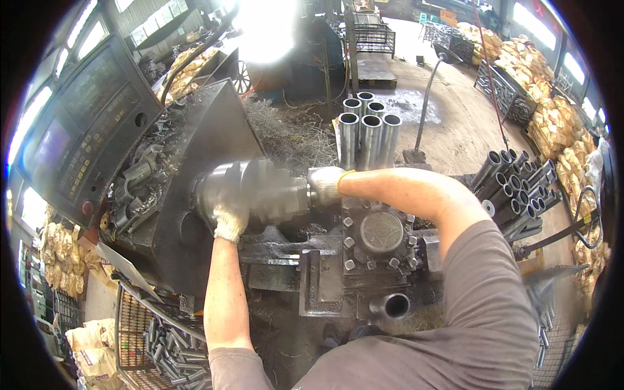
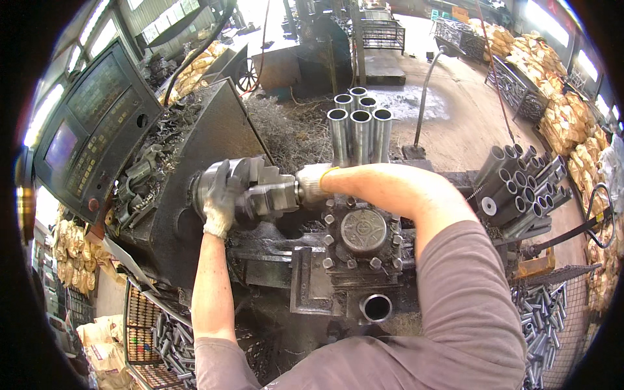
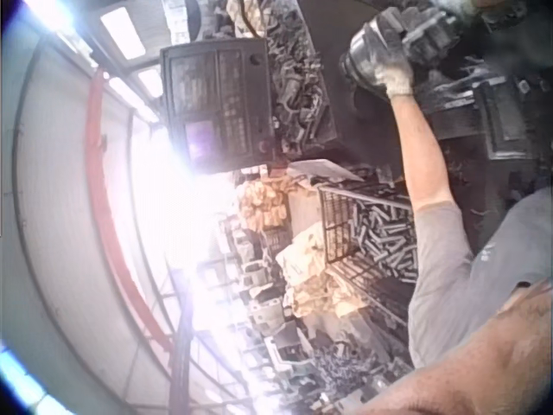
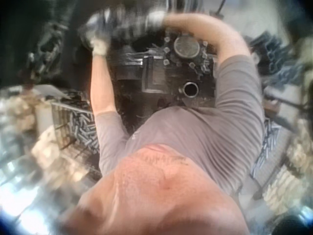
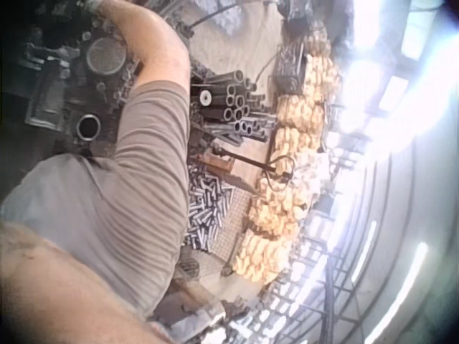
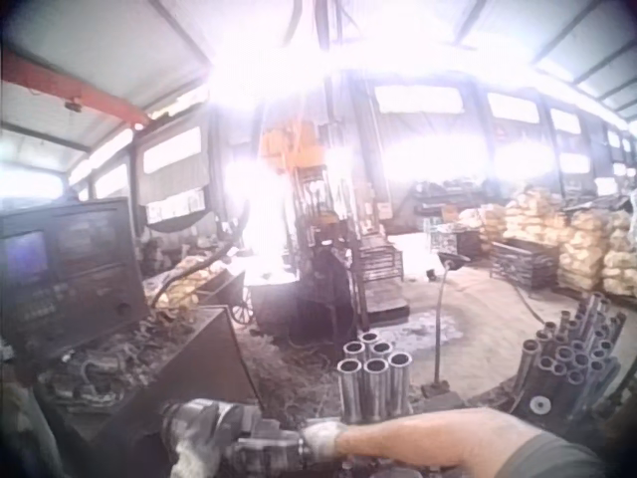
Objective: The person repeatedly loads metal tubes into a lathe chuck, operates the machine controls, and removes the processed parts. The finished parts are placed into a wire basket. The person wears gloves and works in a metal fabrication workshop.
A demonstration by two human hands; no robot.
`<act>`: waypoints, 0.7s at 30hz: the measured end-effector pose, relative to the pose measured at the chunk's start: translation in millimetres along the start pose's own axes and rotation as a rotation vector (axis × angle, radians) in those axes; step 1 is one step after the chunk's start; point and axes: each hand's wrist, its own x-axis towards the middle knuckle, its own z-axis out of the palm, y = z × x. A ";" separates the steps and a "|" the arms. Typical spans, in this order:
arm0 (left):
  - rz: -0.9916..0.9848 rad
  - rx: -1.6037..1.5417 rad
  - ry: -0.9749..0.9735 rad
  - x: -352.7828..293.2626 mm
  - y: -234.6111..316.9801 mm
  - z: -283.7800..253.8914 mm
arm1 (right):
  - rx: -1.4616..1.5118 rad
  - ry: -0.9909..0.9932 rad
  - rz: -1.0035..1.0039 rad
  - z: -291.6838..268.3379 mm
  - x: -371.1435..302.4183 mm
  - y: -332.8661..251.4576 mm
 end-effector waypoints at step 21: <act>0.309 -0.072 0.065 -7.2 1.1 -18.6 | -0.040 0.357 0.364 -84.5 -196.4 -95.0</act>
